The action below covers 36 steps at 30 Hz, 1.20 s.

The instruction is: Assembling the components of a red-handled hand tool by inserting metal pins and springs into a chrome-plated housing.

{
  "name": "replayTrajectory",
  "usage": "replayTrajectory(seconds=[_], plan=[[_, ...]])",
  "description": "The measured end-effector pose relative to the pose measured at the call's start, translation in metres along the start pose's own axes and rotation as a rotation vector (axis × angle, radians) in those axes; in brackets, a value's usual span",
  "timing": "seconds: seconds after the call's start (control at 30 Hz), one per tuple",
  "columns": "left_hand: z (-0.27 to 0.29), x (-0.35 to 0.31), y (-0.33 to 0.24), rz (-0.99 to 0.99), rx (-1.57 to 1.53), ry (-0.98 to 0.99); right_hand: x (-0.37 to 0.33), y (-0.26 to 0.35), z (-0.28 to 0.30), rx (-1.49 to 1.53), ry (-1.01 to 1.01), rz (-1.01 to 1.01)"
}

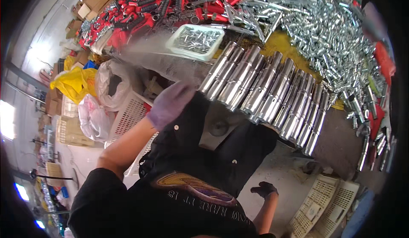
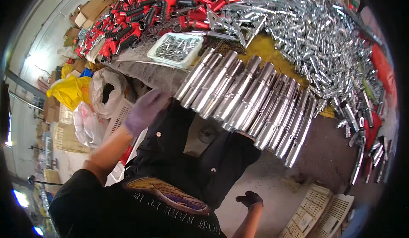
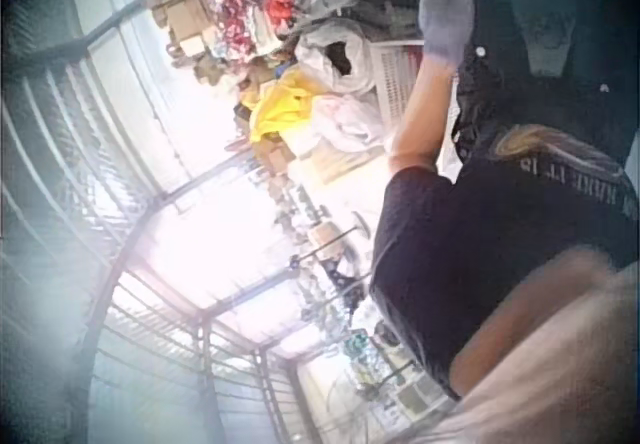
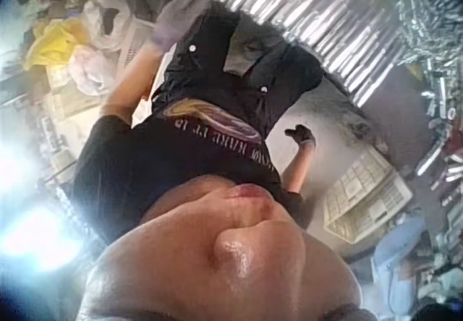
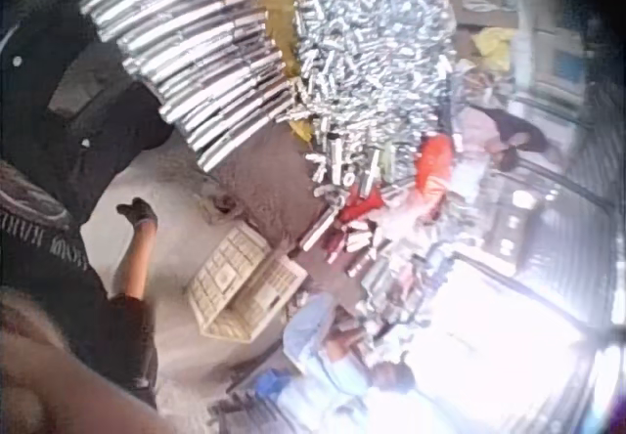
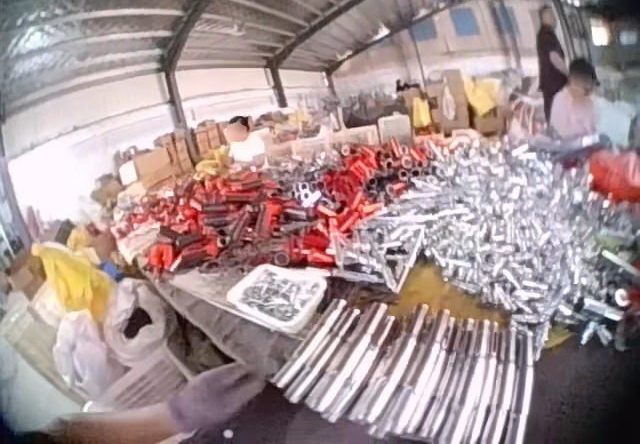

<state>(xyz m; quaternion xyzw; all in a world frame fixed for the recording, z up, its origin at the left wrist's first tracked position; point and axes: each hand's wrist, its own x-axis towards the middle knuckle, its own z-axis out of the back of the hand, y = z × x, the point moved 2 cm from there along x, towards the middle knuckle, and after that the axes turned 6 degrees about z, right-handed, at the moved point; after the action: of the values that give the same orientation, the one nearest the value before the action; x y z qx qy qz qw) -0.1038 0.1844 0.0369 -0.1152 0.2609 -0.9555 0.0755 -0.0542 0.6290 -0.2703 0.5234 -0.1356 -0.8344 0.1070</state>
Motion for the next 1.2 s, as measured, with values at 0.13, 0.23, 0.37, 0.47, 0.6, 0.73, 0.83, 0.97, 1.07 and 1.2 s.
replayTrajectory(seconds=[0.13,0.23,0.37,0.47,0.6,0.73,0.83,0.97,1.07,1.2], plan=[[-0.015,0.049,-0.036,0.173,0.124,0.015,-0.139,0.098,0.103,0.265,-0.553,0.283],[-0.016,0.077,-0.034,0.207,0.174,0.168,-0.217,0.16,0.175,0.31,-0.679,0.701],[-0.017,0.095,-0.012,0.144,0.136,0.244,-0.231,0.247,0.274,0.007,-1.108,0.737],[-0.013,0.103,-0.02,0.191,0.049,0.393,-0.182,0.287,0.345,0.449,-1.15,0.818],[-0.009,0.11,-0.017,0.258,-0.077,0.447,-0.127,0.314,0.388,0.435,-1.086,1.069],[-0.017,0.114,-0.006,0.261,-0.233,0.439,-0.097,0.34,0.407,0.382,-0.997,1.031],[-0.023,0.116,-0.005,0.37,-0.181,0.477,-0.086,0.345,0.417,0.458,-0.949,1.001],[-0.025,0.107,0.01,0.182,-0.448,0.361,-0.091,0.348,0.416,0.397,-1.06,1.02],[-0.009,0.092,0.008,0.405,-1.304,0.63,-0.111,0.359,0.404,0.204,-1.203,0.977],[-0.002,0.086,0.009,0.422,-1.781,0.481,-0.14,0.406,0.367,-0.293,-1.343,1.082]])
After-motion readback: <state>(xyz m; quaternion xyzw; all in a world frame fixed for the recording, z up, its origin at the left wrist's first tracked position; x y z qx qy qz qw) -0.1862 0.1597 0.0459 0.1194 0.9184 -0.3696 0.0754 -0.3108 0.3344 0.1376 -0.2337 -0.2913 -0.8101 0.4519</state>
